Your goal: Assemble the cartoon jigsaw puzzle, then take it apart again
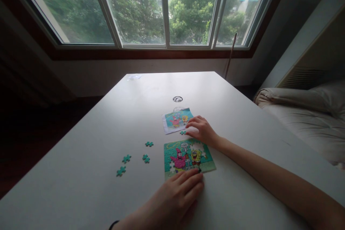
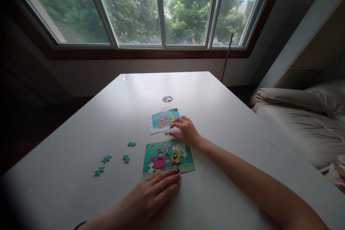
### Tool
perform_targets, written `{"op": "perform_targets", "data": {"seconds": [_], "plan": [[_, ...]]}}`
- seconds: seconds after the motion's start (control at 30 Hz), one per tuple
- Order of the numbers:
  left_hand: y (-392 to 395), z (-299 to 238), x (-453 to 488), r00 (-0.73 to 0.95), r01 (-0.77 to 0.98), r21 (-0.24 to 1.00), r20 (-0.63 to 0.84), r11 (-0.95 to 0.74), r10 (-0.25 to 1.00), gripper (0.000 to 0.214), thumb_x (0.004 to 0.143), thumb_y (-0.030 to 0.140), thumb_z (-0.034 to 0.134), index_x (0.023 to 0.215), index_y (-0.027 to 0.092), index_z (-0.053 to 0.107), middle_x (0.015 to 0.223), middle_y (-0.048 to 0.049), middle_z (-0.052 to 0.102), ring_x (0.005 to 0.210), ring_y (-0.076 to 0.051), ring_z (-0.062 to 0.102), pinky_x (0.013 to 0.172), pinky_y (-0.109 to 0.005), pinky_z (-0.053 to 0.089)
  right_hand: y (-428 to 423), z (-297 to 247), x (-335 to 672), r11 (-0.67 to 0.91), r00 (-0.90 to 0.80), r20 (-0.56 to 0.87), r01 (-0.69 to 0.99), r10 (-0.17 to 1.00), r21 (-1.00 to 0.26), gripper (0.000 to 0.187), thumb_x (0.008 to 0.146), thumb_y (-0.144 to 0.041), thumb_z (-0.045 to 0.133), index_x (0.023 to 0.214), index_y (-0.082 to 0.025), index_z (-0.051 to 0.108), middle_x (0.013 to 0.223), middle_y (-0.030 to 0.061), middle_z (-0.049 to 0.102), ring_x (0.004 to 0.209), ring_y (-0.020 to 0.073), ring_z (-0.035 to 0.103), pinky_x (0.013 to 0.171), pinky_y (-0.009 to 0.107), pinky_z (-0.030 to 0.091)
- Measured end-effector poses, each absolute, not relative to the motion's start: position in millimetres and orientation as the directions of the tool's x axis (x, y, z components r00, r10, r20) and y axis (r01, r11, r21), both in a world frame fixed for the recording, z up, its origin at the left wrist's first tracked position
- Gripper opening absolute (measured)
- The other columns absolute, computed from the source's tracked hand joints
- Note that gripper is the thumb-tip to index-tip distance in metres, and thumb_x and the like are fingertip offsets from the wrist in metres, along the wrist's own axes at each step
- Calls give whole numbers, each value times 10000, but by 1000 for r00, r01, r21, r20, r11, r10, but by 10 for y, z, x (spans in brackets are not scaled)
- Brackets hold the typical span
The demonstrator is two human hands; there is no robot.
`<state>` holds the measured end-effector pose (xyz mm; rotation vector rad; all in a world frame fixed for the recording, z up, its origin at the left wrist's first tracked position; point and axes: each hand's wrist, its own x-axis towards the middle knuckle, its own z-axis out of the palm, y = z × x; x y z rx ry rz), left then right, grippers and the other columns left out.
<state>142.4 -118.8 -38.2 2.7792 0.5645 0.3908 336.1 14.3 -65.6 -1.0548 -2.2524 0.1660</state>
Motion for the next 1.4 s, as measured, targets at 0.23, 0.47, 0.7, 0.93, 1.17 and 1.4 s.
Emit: {"op": "perform_targets", "data": {"seconds": [0.23, 0.47, 0.7, 0.93, 1.17, 1.4], "plan": [[-1193, -373, 1427, 888, 335, 324, 207, -885, 411, 389, 827, 108, 423, 1215, 128, 432, 1274, -101, 498, 1210, -227, 408, 993, -364, 386, 179, -692, 3350, 670, -516, 443, 661, 733, -338, 104, 748, -294, 641, 802, -206, 656, 952, 61, 598, 928, 203, 484, 829, 367, 382], [-1192, -381, 1423, 892, 337, 313, 197, -888, 408, 389, 819, 117, 434, 1207, 112, 441, 1279, -109, 494, 1204, -243, 415, 984, -379, 395, 177, -696, 3355, 726, -572, 459, 615, 680, -309, 84, 771, -280, 620, 822, -224, 654, 970, 51, 596, 932, 199, 483, 818, 354, 390], [-1189, -385, 1438, 885, 335, 317, 219, -887, 412, 381, 820, 110, 429, 1200, 123, 445, 1268, -105, 504, 1202, -231, 419, 986, -370, 394, 164, -645, 3343, 738, -587, 447, 554, 674, -385, 48, 782, -210, 595, 789, -198, 641, 925, 56, 608, 904, 190, 509, 820, 351, 413], [-1194, -388, 1427, 901, 349, 292, 158, -890, 405, 387, 834, 114, 416, 1220, 112, 431, 1300, -94, 474, 1213, -240, 401, 1001, -373, 376, 153, -621, 3337, 759, -609, 456, 479, 649, -441, 66, 790, -186, 569, 748, -192, 620, 833, 52, 621, 843, 178, 530, 788, 314, 440], [-1185, -400, 1429, 905, 350, 285, 141, -892, 400, 381, 837, 117, 405, 1216, 104, 435, 1318, -90, 456, 1222, -248, 387, 1007, -377, 369, 133, -629, 3343, 775, -628, 458, 465, 629, -428, 91, 814, -217, 543, 847, -182, 620, 849, 61, 618, 839, 176, 533, 780, 309, 440], [-1187, -372, 1430, 902, 352, 287, 149, -891, 405, 381, 833, 111, 408, 1213, 105, 436, 1312, -88, 462, 1220, -243, 389, 1008, -373, 369, 144, -652, 3339, 799, -676, 435, 439, 595, -412, 135, 819, -265, 550, 875, -207, 658, 891, 56, 587, 867, 167, 515, 783, 287, 427]]}}
